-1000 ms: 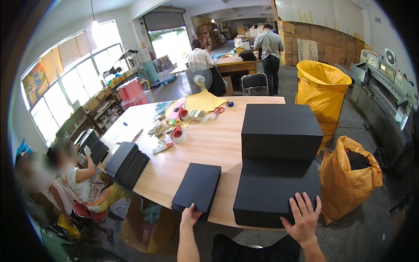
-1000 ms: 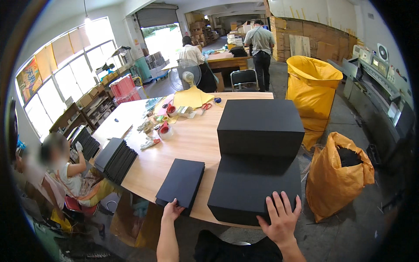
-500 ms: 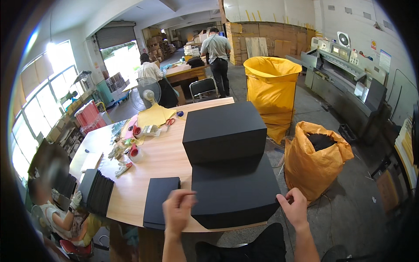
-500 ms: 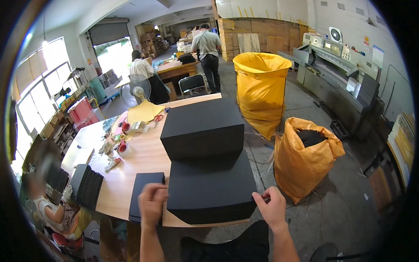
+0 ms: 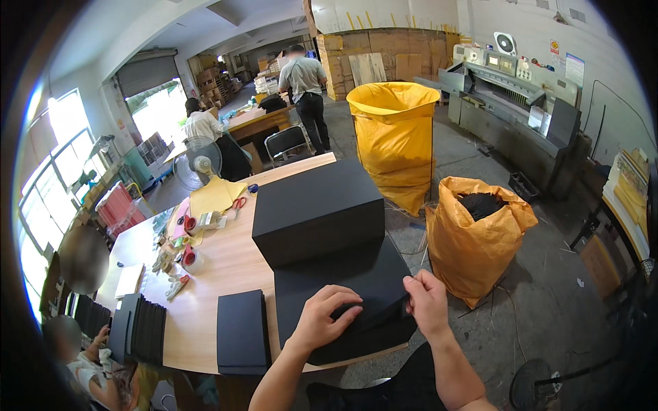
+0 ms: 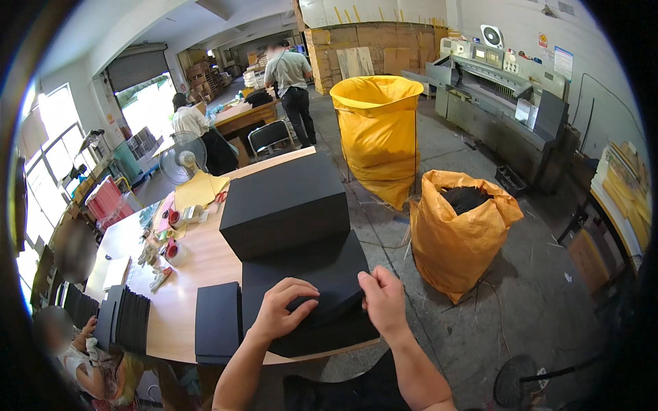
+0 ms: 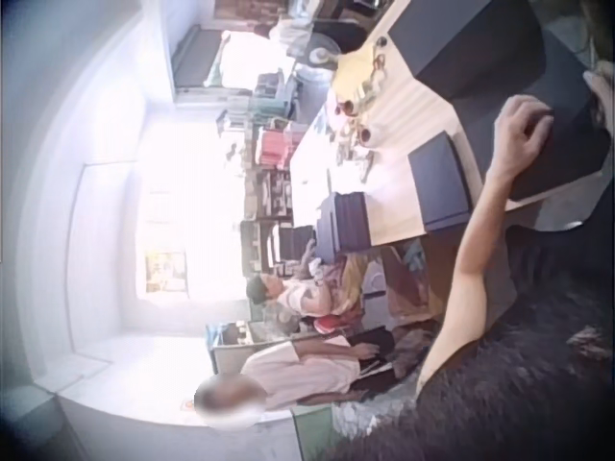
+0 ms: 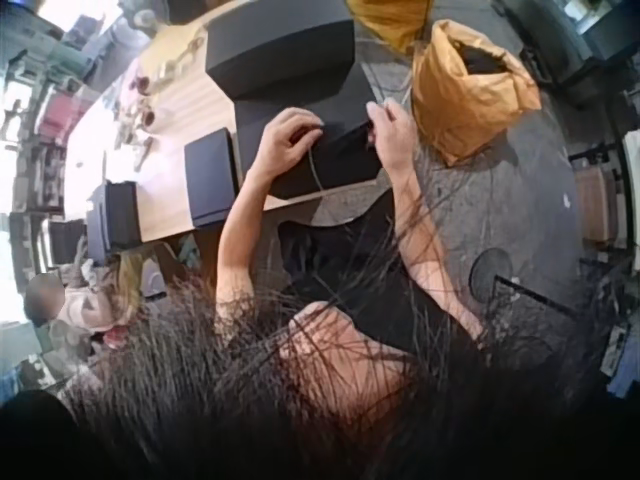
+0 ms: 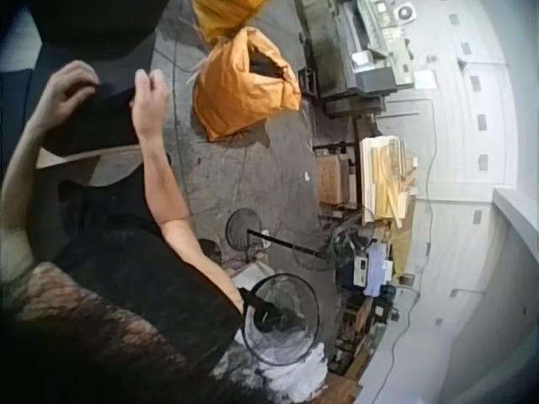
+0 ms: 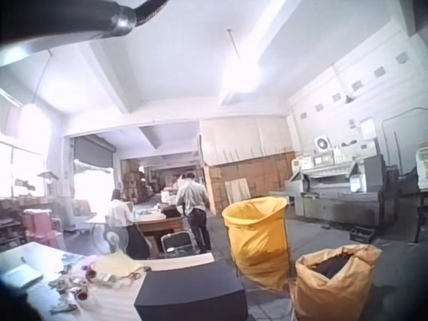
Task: The person repeatedly picks up black rectangular fabric pieces from a stack on the table, folds each piece in half, and places it onto a growing stack. The action is performed one at a time throughout the clip.
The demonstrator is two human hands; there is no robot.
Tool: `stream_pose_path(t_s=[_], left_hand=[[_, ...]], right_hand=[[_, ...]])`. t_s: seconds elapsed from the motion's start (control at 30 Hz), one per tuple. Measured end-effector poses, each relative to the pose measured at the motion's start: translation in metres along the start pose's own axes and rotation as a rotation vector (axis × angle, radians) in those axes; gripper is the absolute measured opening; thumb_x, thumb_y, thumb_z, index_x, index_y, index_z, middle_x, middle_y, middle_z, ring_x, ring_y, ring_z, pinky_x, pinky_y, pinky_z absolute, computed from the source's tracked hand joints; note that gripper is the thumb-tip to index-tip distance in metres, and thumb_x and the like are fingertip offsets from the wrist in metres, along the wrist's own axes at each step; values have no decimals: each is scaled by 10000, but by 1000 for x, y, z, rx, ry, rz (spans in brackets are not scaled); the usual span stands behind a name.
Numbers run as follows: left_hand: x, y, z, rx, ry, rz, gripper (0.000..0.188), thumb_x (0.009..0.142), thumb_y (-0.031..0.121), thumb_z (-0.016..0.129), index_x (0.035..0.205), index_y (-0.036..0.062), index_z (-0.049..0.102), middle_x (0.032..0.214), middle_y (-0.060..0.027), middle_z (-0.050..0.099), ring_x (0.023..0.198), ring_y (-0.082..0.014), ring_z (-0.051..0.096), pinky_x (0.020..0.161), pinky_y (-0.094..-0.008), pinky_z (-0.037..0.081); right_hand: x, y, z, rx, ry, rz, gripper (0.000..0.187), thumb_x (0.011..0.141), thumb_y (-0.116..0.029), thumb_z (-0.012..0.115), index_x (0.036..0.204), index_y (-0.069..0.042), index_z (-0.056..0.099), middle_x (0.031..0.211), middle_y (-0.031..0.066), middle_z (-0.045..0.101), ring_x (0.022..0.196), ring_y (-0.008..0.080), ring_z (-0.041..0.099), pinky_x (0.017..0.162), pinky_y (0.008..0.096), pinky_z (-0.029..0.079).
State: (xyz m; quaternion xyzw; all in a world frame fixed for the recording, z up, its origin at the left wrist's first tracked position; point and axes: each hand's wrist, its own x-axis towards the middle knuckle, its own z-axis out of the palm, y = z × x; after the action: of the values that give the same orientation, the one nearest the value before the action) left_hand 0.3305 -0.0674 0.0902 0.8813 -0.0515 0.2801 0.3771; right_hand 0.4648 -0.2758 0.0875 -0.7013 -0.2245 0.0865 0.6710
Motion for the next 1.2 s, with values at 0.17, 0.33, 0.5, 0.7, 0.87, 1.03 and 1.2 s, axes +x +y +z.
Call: stream_pose_path(t_s=[0.17, 0.33, 0.5, 0.7, 0.87, 1.03, 1.2], left_hand=[[0, 3, -8, -103, -108, -15, 475, 823, 238, 982, 1219, 62, 788, 1257, -136, 761, 1172, -313, 750, 1018, -404, 595], [-2, 2, -8, -131, -127, -32, 464, 808, 230, 997, 1193, 54, 805, 1289, -128, 757, 1189, -301, 746, 1030, -388, 591], [-4, 1, -9, -208, -145, -124, 411, 813, 184, 989, 1158, 45, 815, 1292, -113, 764, 1195, -279, 745, 1039, -370, 588], [-3, 2, -10, -239, -142, -161, 409, 849, 148, 961, 1211, 44, 802, 1322, -130, 755, 1207, -279, 740, 1051, -371, 580], [1, 12, -4, -155, 3, -181, 432, 912, 160, 912, 1316, 88, 777, 1432, -197, 679, 1267, -338, 708, 1053, -394, 574], [0, 8, -9, -70, -150, -60, 495, 837, 252, 981, 1272, 117, 788, 1370, -177, 660, 1231, -364, 693, 1020, -410, 576], [-3, 0, -6, -132, -110, -84, 524, 748, 193, 1033, 1205, 100, 793, 1257, -132, 673, 1149, -313, 693, 998, -392, 567]], right_hand=[[9, -5, 2, -175, -12, -190, 419, 1085, -274, 705, 763, -70, 531, 637, 8, 553, 572, 90, 531, 515, 273, 405], [12, -4, -1, 491, -136, 255, 378, 1080, -243, 695, 752, -122, 550, 627, -20, 559, 519, 93, 565, 479, 236, 395], [12, 0, -5, 449, -163, 233, 394, 1092, -265, 691, 754, -122, 547, 636, -12, 574, 535, 91, 588, 482, 233, 399], [10, -4, -9, 447, -174, 210, 411, 1097, -299, 698, 759, -113, 556, 639, -3, 595, 538, 100, 595, 486, 251, 415], [9, 6, 5, -164, 4, -214, 391, 1084, -270, 699, 749, -112, 574, 620, -15, 588, 546, 92, 606, 495, 253, 421], [16, -8, 0, 493, -152, 254, 375, 1070, -231, 695, 735, -116, 574, 619, -8, 596, 521, 115, 612, 478, 239, 422], [15, 0, -4, 500, -187, 251, 373, 1079, -265, 698, 754, -115, 595, 644, 2, 618, 553, 108, 638, 491, 227, 414]])
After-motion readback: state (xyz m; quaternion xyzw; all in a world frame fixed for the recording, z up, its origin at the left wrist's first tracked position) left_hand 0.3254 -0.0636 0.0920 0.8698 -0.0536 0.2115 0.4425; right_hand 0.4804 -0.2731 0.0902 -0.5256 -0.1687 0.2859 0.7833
